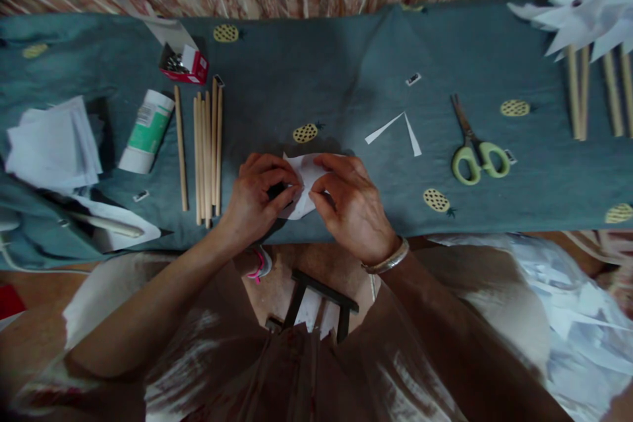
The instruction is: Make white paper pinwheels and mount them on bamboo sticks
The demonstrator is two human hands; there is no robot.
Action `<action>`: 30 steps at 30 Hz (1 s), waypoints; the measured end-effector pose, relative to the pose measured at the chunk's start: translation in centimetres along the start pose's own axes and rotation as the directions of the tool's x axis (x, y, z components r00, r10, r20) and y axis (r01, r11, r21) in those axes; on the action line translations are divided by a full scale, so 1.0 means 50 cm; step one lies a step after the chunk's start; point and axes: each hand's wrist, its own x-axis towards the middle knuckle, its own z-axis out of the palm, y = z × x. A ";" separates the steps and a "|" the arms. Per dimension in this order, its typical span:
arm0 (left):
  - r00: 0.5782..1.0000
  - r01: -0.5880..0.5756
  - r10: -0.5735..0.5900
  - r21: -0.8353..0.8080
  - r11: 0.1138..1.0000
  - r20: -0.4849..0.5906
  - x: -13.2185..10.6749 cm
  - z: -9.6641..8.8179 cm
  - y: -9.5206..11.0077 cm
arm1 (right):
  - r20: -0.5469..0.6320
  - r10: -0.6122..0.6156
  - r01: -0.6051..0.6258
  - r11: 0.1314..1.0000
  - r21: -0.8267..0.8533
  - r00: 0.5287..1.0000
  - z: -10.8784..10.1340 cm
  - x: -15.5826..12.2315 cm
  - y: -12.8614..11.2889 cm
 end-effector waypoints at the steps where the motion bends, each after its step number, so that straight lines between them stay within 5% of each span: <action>1: 1.000 0.000 0.000 -0.002 1.000 0.004 0.000 -0.001 0.000 | 0.001 0.002 -0.002 1.000 0.001 1.000 -0.001 0.000 0.000; 18: 0.999 0.008 -0.014 -0.129 0.992 -0.050 -0.017 -0.014 0.001 | -0.104 -0.028 0.031 0.999 0.023 0.994 -0.003 -0.003 0.006; 24: 0.986 0.024 -0.068 -0.269 0.963 -0.153 -0.021 -0.074 -0.011 | -0.154 -0.026 0.037 0.997 0.066 0.988 -0.015 0.008 0.002; 26: 0.953 0.038 -0.099 -0.212 0.977 -0.288 -0.021 -0.117 -0.040 | -0.173 0.004 0.009 0.997 0.077 0.985 -0.019 0.010 0.004; 30: 0.799 0.201 -0.133 0.052 0.978 -0.587 -0.040 -0.205 -0.131 | -0.214 0.045 -0.026 0.996 0.089 0.976 -0.025 0.012 0.018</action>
